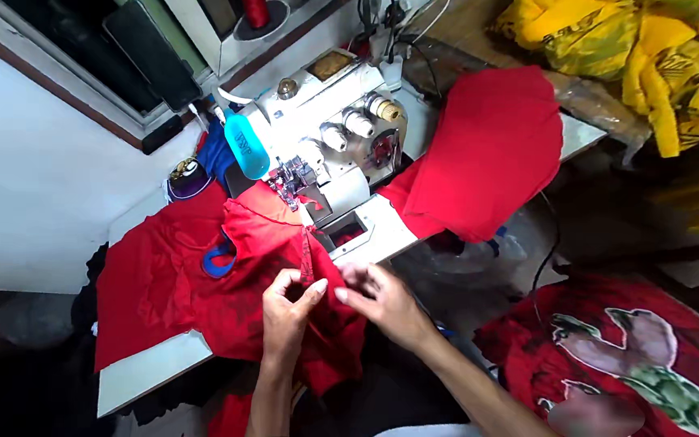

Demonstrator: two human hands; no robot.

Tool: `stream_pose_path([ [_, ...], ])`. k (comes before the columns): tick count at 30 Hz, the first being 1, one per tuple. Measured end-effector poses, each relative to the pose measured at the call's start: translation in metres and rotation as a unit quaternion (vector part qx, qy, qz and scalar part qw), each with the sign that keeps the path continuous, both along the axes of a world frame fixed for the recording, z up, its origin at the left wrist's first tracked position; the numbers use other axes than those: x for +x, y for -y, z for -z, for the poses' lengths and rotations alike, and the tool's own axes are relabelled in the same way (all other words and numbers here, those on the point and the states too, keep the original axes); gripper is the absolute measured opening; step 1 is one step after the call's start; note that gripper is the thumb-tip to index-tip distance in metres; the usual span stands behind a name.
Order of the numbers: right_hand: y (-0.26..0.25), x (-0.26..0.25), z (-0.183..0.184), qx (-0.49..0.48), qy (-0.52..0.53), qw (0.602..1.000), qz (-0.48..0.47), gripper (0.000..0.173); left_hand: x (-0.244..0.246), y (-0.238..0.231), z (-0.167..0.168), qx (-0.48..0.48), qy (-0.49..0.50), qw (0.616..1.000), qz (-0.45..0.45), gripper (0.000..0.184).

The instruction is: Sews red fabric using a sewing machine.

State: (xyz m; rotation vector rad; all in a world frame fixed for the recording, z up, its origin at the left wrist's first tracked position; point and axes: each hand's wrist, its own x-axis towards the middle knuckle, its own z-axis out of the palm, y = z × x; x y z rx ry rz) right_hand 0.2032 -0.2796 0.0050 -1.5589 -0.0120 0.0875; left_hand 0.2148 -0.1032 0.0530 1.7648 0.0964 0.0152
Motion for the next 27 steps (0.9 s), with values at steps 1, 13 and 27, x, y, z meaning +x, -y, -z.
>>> stream_pose_path([
  [1,-0.005,0.018,-0.008,0.020,-0.013,1.000,0.002,0.038,0.001,-0.002,-0.002,-0.008,0.009,1.000,0.000,0.012],
  [13,-0.010,0.059,-0.022,0.097,-0.044,0.994,-0.001,0.017,-0.016,0.000,-0.031,0.348,0.232,0.908,-0.004,0.014],
  [27,0.001,0.031,-0.050,-0.062,-0.020,0.998,0.007,0.016,-0.034,0.050,-0.015,0.565,0.279,0.776,0.037,0.016],
])
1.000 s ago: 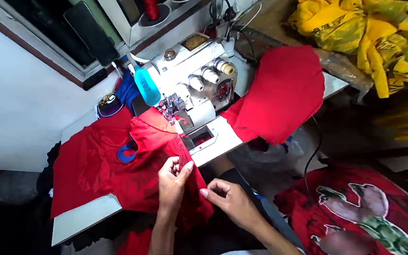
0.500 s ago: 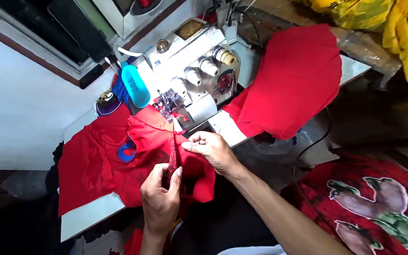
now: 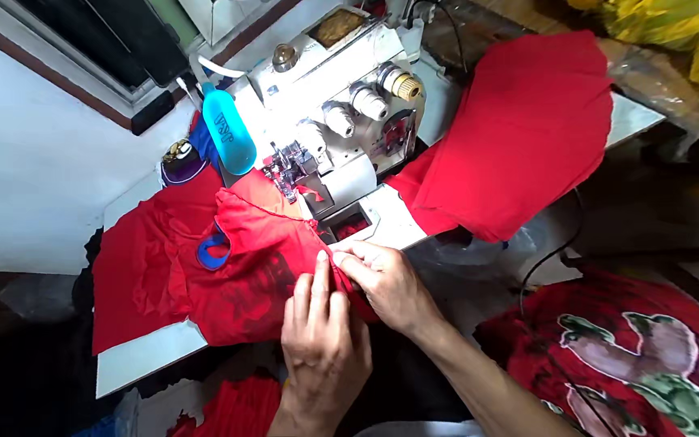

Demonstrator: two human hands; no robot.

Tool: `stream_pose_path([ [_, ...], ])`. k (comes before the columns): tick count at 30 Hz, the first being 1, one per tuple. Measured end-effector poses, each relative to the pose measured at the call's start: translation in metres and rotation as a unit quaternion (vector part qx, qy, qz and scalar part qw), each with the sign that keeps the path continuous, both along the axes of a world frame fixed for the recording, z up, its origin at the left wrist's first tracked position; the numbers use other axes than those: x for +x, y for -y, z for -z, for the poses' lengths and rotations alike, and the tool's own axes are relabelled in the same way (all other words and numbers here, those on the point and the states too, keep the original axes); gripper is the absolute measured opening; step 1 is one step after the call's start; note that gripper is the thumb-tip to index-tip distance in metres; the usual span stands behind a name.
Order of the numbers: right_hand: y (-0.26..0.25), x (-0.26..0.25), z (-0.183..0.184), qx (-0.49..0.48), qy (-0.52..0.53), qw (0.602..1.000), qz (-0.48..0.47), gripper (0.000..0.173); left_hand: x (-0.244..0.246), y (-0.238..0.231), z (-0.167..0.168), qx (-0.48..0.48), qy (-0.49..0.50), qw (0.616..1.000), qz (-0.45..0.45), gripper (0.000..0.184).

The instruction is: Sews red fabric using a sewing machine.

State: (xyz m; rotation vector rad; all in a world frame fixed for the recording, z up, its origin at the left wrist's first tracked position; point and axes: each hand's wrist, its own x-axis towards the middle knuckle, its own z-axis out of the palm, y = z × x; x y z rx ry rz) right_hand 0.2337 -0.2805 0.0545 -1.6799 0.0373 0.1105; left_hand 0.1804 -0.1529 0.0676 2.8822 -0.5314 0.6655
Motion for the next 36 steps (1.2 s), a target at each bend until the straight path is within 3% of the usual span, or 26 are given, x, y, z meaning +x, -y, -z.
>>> stream_pose_path([
  [5,0.000,0.009,0.009,-0.029,0.045,0.998,0.035,0.010,0.015,-0.018,-0.018,-0.120,-0.015,0.992,0.015,0.024],
  [10,0.002,0.002,0.016,0.033,0.017,0.996,0.083,0.009,0.067,-0.040,-0.004,-0.080,-0.036,0.992,-0.093,0.048],
  [17,-0.019,0.034,0.014,0.096,-0.010,0.993,0.065,0.010,0.122,-0.066,-0.018,-0.093,-0.074,0.991,-0.059,0.037],
  [22,-0.032,0.038,0.015,0.226,-0.028,0.972,0.060,0.011,0.181,-0.121,-0.018,-0.193,-0.051,0.979,0.037,0.025],
  [24,-0.030,0.027,0.029,0.253,-0.023,0.967,0.025,0.017,0.164,-0.143,-0.019,-0.203,-0.030,0.979,0.000,0.031],
  [27,-0.023,0.010,0.053,0.213,-0.038,0.976,-0.038,0.019,0.098,-0.180,0.011,-0.203,-0.097,0.960,-0.168,0.054],
  [29,-0.020,0.006,0.057,0.187,-0.024,0.980,-0.064,0.014,0.069,-0.202,0.033,-0.156,-0.124,0.961,-0.190,0.046],
  [31,-0.016,0.003,0.052,0.204,-0.016,0.976,-0.079,0.010,0.065,-0.225,0.009,-0.150,-0.106,0.967,-0.177,0.032],
  [33,-0.014,-0.002,0.045,0.239,-0.032,0.968,-0.073,0.007,0.072,-0.246,-0.026,-0.206,-0.059,0.953,-0.212,0.034],
  [36,-0.021,-0.007,0.041,0.247,-0.074,0.966,-0.034,0.006,0.069,-0.205,-0.054,-0.248,-0.012,0.951,-0.186,0.050],
])
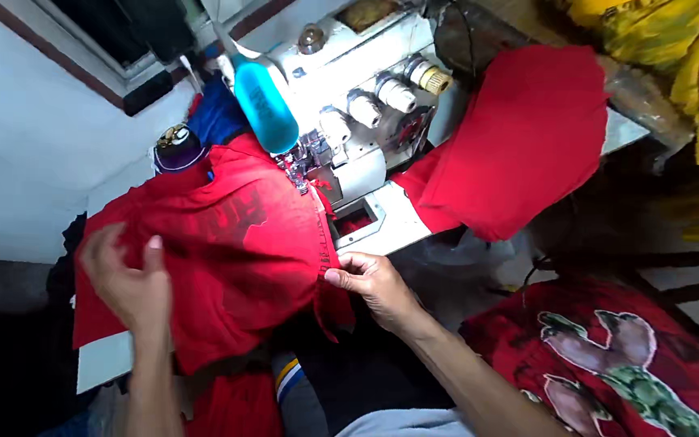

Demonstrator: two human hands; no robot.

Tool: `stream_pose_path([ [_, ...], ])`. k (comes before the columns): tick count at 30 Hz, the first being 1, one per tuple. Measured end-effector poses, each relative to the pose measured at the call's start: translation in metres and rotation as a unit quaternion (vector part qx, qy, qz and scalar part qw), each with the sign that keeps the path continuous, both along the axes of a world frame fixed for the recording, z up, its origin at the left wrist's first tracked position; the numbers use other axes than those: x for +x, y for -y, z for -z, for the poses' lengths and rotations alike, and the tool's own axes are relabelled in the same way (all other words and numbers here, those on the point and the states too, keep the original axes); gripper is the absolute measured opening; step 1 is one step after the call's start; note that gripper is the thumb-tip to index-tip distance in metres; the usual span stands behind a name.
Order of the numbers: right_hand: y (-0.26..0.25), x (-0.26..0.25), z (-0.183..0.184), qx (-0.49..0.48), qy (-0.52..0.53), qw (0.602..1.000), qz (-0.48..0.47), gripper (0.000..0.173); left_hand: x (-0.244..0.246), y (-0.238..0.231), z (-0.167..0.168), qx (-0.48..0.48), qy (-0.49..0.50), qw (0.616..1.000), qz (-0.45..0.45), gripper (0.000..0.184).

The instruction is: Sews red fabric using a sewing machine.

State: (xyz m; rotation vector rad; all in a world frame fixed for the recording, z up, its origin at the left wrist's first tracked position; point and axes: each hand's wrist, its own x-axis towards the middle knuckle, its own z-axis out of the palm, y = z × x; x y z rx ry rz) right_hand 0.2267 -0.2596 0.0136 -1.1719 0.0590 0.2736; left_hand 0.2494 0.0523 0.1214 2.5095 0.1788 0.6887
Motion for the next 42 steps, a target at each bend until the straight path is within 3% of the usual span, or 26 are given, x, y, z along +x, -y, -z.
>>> stream_pose_path([
  [2,-0.007,-0.007,-0.001,0.029,-0.040,0.999,0.014,0.009,-0.030,0.066,0.025,-0.031,-0.001,0.995,0.090,0.042],
  [4,-0.011,-0.014,-0.004,0.057,-0.065,0.996,0.021,0.010,-0.059,0.127,0.068,-0.241,-0.087,0.944,0.207,0.041],
  [6,-0.009,-0.018,-0.004,0.047,-0.067,0.996,0.031,0.010,-0.075,0.157,0.097,-0.402,-0.145,0.876,0.223,0.039],
  [8,0.000,-0.024,0.000,0.001,-0.048,0.998,0.033,0.010,-0.087,0.161,0.107,-0.437,-0.156,0.863,0.199,0.020],
  [12,0.011,-0.041,0.015,-0.143,-0.008,0.990,0.006,0.016,-0.109,0.147,0.115,-0.313,-0.124,0.927,0.168,0.010],
  [14,0.011,-0.055,0.017,-0.205,0.030,0.978,-0.003,0.013,-0.117,0.149,0.098,-0.202,-0.059,0.965,0.154,0.012],
  [16,0.011,-0.071,0.011,-0.211,0.052,0.976,0.000,0.014,-0.124,0.158,0.071,-0.078,0.034,0.983,0.165,0.013],
  [18,0.011,-0.089,0.000,-0.176,0.032,0.984,0.006,0.014,-0.132,0.165,0.064,-0.011,0.064,0.980,0.190,0.009],
  [22,0.016,-0.109,0.002,-0.124,-0.046,0.991,-0.013,0.016,-0.144,0.171,0.093,-0.073,-0.010,0.978,0.194,0.012],
  [29,0.019,-0.131,0.002,-0.072,-0.075,0.994,-0.015,0.016,-0.167,0.171,0.101,-0.156,-0.040,0.964,0.211,0.027],
  [33,0.021,-0.138,0.000,-0.032,-0.085,0.996,0.004,0.014,-0.177,0.166,0.106,-0.180,-0.024,0.957,0.224,0.020],
  [36,0.021,-0.144,-0.003,-0.033,-0.085,0.996,0.012,0.013,-0.182,0.167,0.102,-0.152,0.004,0.962,0.228,0.012],
  [40,0.019,-0.154,-0.014,-0.035,-0.079,0.996,0.013,0.015,-0.192,0.178,0.080,-0.026,0.069,0.968,0.238,0.010],
  [42,0.020,-0.156,-0.020,0.002,-0.094,0.996,0.008,0.016,-0.194,0.177,0.087,-0.038,0.064,0.966,0.247,0.014],
])
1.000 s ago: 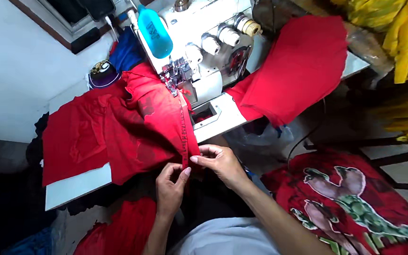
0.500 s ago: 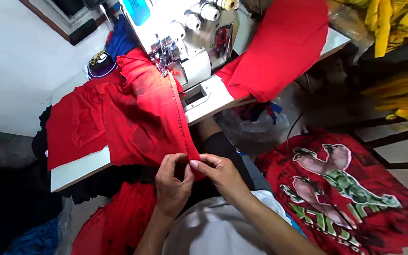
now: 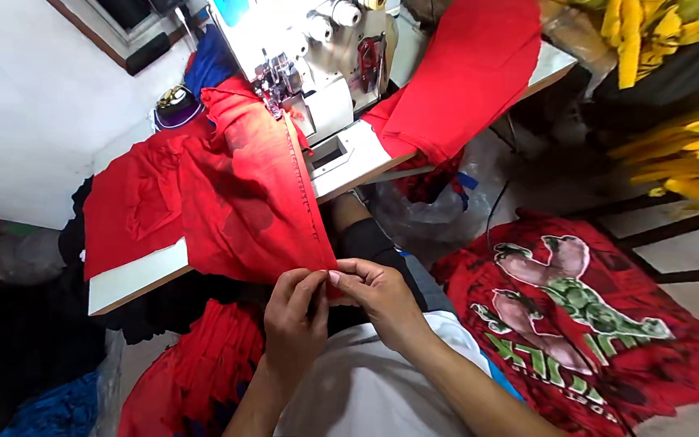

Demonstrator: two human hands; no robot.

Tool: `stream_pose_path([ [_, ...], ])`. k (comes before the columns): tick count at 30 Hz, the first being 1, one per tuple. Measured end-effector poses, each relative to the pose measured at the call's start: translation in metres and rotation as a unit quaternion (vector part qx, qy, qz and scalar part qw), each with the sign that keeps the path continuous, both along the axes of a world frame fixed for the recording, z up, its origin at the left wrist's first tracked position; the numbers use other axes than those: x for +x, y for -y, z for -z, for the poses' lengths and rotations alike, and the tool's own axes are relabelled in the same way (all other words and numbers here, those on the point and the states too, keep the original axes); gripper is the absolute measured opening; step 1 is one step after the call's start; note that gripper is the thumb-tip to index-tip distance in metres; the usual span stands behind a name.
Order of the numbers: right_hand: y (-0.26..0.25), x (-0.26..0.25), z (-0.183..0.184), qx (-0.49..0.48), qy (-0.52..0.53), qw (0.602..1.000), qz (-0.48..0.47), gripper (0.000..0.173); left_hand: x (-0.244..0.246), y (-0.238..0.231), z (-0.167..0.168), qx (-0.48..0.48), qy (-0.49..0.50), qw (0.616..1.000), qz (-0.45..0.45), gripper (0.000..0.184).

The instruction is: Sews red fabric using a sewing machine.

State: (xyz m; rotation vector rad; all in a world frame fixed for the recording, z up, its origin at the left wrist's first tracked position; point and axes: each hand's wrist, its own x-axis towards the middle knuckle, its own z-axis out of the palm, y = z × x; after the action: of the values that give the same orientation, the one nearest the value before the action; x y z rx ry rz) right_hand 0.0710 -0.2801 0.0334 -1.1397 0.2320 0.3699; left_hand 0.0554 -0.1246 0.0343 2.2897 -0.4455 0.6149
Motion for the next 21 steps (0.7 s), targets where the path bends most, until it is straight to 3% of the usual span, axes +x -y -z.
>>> stream_pose_path([
  [3,0.002,0.000,-0.001,0.053,-0.023,0.998,0.001,0.018,-0.001,-0.008,0.008,-0.043,-0.031,0.998,0.035,0.020],
  [7,0.001,-0.002,0.000,0.072,-0.018,0.997,-0.002,0.019,0.000,-0.018,0.012,-0.049,0.010,0.997,0.052,0.016],
  [12,0.000,-0.009,-0.002,-0.005,0.017,1.000,-0.015,0.018,-0.001,-0.017,0.006,-0.009,0.089,0.993,0.079,0.013],
  [16,0.002,-0.011,-0.007,0.004,0.026,0.999,-0.026,0.020,-0.001,-0.018,0.007,0.027,0.122,0.988,0.086,0.013],
  [18,0.002,-0.010,-0.010,0.010,0.032,0.999,-0.025,0.022,-0.003,-0.019,0.011,0.042,0.122,0.988,0.086,0.014],
  [21,-0.002,0.003,-0.006,-0.065,0.052,0.996,-0.017,0.028,-0.012,-0.017,0.023,0.059,0.081,0.990,0.104,0.012],
])
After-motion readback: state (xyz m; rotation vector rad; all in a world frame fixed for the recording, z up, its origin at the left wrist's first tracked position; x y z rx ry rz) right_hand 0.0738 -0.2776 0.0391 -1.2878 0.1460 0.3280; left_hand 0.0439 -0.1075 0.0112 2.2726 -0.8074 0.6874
